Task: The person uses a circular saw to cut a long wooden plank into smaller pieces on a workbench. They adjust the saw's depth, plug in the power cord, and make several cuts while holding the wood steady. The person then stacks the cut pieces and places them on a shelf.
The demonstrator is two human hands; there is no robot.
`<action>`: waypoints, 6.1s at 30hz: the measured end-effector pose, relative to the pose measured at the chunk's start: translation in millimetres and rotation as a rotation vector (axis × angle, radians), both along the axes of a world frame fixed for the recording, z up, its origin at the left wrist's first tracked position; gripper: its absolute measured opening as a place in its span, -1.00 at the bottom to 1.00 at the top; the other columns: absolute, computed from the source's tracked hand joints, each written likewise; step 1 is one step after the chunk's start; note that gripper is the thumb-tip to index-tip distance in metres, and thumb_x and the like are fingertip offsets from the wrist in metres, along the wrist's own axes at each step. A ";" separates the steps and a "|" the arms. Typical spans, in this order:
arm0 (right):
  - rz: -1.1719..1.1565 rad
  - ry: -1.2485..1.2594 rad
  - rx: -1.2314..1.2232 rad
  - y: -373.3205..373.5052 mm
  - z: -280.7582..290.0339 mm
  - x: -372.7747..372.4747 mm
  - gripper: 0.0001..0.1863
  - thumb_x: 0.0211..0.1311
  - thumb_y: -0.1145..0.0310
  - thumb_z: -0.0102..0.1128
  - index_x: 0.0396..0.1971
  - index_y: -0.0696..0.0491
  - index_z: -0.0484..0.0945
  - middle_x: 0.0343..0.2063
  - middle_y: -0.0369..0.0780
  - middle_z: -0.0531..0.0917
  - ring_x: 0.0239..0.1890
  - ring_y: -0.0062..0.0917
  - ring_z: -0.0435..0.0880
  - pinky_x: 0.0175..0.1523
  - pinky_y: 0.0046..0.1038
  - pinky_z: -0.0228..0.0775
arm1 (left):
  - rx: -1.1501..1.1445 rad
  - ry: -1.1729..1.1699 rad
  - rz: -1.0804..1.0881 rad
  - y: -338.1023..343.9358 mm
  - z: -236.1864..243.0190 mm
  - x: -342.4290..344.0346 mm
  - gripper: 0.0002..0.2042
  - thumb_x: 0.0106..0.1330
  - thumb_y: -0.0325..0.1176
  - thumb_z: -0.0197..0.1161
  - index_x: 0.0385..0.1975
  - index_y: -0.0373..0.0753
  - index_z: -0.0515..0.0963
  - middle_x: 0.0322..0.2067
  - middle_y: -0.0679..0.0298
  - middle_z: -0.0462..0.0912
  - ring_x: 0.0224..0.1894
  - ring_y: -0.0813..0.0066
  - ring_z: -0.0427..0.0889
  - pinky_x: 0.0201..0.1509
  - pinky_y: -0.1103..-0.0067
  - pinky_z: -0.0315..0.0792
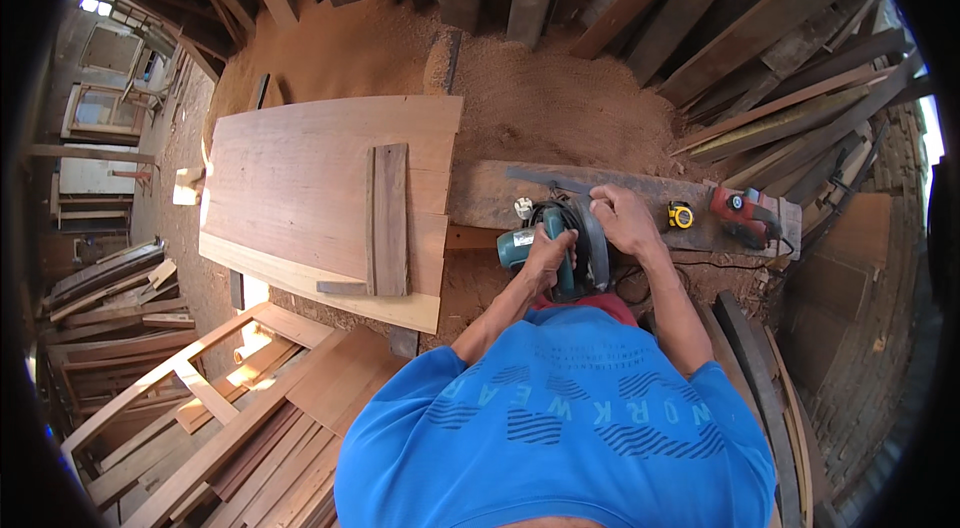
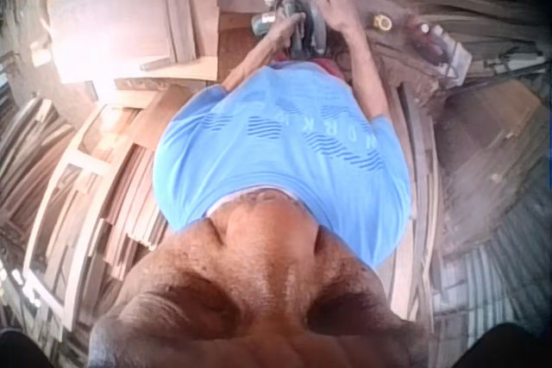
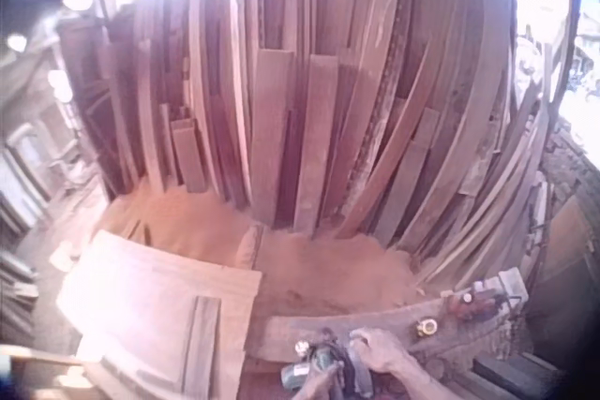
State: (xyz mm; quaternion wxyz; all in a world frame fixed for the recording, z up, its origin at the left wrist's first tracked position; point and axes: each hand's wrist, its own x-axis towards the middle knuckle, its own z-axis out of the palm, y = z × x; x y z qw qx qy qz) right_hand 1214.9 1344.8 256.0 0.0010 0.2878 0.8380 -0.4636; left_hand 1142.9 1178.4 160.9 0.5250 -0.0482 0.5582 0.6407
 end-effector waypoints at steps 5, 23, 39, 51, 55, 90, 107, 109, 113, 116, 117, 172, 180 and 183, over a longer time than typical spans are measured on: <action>0.334 -0.181 -0.005 0.8 -56.7 -81.9 -0.48 0.35 0.09 0.09 0.14 0.13 0.56 0.09 0.06 0.62 0.17 -0.09 0.59 0.22 -0.16 0.41 | -0.291 0.133 -0.127 -28.3 -2.5 12.3 -0.11 0.26 -0.35 0.32 0.47 -0.43 -0.14 -0.48 0.21 0.55 -0.59 0.51 0.51 -0.56 0.56 0.44; 0.591 -0.673 0.020 -31.3 -150.0 -137.3 -0.74 -0.13 0.36 0.37 -0.48 0.26 0.68 -0.51 -0.04 0.69 -0.43 -0.31 0.69 -0.35 -0.24 0.47 | -0.439 0.499 -0.468 -52.1 -12.9 -1.1 -0.15 0.17 -0.15 0.35 0.39 -0.48 0.12 0.19 -0.34 0.45 0.29 -0.13 0.46 0.37 0.33 0.33; 0.163 -0.004 -0.175 -10.3 -151.7 -80.0 -0.70 0.17 0.32 0.18 -0.18 0.17 0.68 -0.22 -0.04 0.74 -0.11 -0.29 0.72 0.00 -0.32 0.50 | -0.436 0.517 -0.463 -53.9 -11.9 0.4 -0.17 0.15 -0.10 0.41 0.30 -0.48 0.17 0.13 -0.33 0.49 0.26 -0.17 0.47 0.35 0.29 0.33; -0.416 -0.121 -0.291 0.3 -156.3 100.7 -0.74 0.24 0.41 0.13 -0.15 0.20 0.65 -0.38 -0.23 0.66 -0.35 -0.51 0.61 -0.22 -0.45 0.44 | 0.047 -0.331 0.420 -31.6 15.4 -38.5 -0.85 0.36 -0.37 0.22 -0.32 -0.18 0.36 -0.53 0.36 0.39 -0.59 0.51 0.42 -0.54 0.50 0.46; -0.185 -0.192 -0.188 -59.2 -158.9 106.8 -0.65 0.19 0.35 0.20 -0.07 0.23 0.65 -0.20 0.03 0.73 -0.10 -0.15 0.71 0.03 -0.31 0.48 | 0.122 -0.573 0.693 -26.3 6.8 -64.0 -0.85 0.37 -0.40 0.12 -0.47 -0.18 0.36 -0.60 0.34 0.38 -0.60 0.50 0.41 -0.53 0.48 0.46; -0.352 0.000 -0.201 -163.4 -50.6 22.0 -0.75 0.32 0.31 0.13 -0.46 0.20 0.53 -0.54 0.01 0.66 -0.43 -0.10 0.71 -0.26 -0.14 0.47 | 0.166 -0.535 0.534 -22.7 -12.7 -98.4 -0.81 0.43 -0.37 0.08 -0.49 -0.17 0.37 -0.63 0.37 0.39 -0.59 0.53 0.45 -0.54 0.52 0.47; -0.717 0.727 -1.155 -120.1 12.2 2.3 -0.83 0.48 0.31 0.02 -0.20 0.07 0.54 -0.39 -0.33 0.57 -0.42 -0.76 0.43 -0.39 -0.62 0.38 | 0.124 -0.290 0.175 -27.1 -14.6 -65.5 -0.85 0.38 -0.30 0.17 -0.34 -0.24 0.47 -0.56 0.28 0.55 -0.59 0.49 0.53 -0.55 0.58 0.49; -0.610 0.544 -0.812 -128.6 7.1 2.7 -0.84 0.48 0.32 0.02 -0.16 0.07 0.52 -0.38 -0.34 0.58 -0.39 -0.78 0.44 -0.43 -0.66 0.36 | 0.078 -0.337 0.160 -31.2 -17.1 -68.7 -0.85 0.35 -0.31 0.21 -0.38 -0.22 0.45 -0.58 0.31 0.51 -0.57 0.50 0.51 -0.55 0.55 0.49; -0.441 0.549 -1.259 -103.4 22.9 12.7 -0.77 0.51 0.23 0.01 -0.12 0.08 0.50 -0.36 -0.36 0.58 -0.51 -0.80 0.41 -0.50 -0.71 0.31 | 0.067 -0.350 0.126 -47.7 -13.4 -68.4 -0.85 0.28 -0.37 0.29 -0.39 -0.16 0.41 -0.59 0.35 0.44 -0.61 0.52 0.47 -0.61 0.52 0.46; -0.360 0.680 -1.204 -79.9 88.8 -10.0 -0.65 0.49 0.25 0.00 0.05 0.20 0.51 -0.38 -0.33 0.61 -0.54 -0.79 0.45 -0.51 -0.70 0.31 | 0.051 -0.209 0.010 -60.6 -6.6 -61.5 -0.84 0.26 -0.42 0.26 -0.28 -0.18 0.40 -0.57 0.33 0.45 -0.62 0.50 0.48 -0.61 0.50 0.47; -0.263 0.609 -1.046 -71.7 102.1 -15.3 -0.64 0.47 0.28 0.01 0.07 0.23 0.52 -0.38 -0.32 0.63 -0.50 -0.77 0.50 -0.48 -0.66 0.35 | 0.053 -0.138 -0.038 -63.7 -4.1 -58.1 -0.83 0.25 -0.43 0.25 -0.25 -0.19 0.39 -0.56 0.32 0.45 -0.63 0.50 0.48 -0.60 0.50 0.48; -0.160 0.374 -0.106 -177.7 -103.9 20.6 -0.70 0.28 0.31 0.16 -0.04 0.07 0.61 -0.23 -0.11 0.68 -0.04 -0.16 0.60 0.11 -0.18 0.39 | 0.639 -0.223 -0.045 -118.3 143.1 -87.5 -0.75 0.24 -0.24 0.25 -0.54 -0.12 0.31 -0.60 0.32 0.38 -0.53 0.48 0.42 -0.35 0.53 0.40; 0.122 0.330 -0.054 -201.2 66.8 81.3 -0.72 0.35 0.17 0.15 -0.26 0.08 0.64 -0.39 -0.12 0.63 -0.19 -0.29 0.57 0.00 -0.21 0.40 | 0.512 -0.093 0.186 -84.5 109.0 -96.5 -0.80 0.22 -0.45 0.22 -0.25 -0.22 0.33 -0.54 0.27 0.42 -0.55 0.43 0.47 -0.48 0.45 0.48; -0.150 0.595 0.187 -172.8 99.7 80.1 -0.68 0.44 0.14 0.13 -0.32 0.12 0.62 -0.44 -0.19 0.58 -0.36 -0.37 0.54 -0.18 -0.39 0.39 | 0.354 0.143 0.053 -93.6 125.8 -84.4 -0.53 0.17 -0.52 0.20 0.09 -0.22 0.26 -0.51 0.24 0.45 -0.58 0.43 0.48 -0.51 0.44 0.49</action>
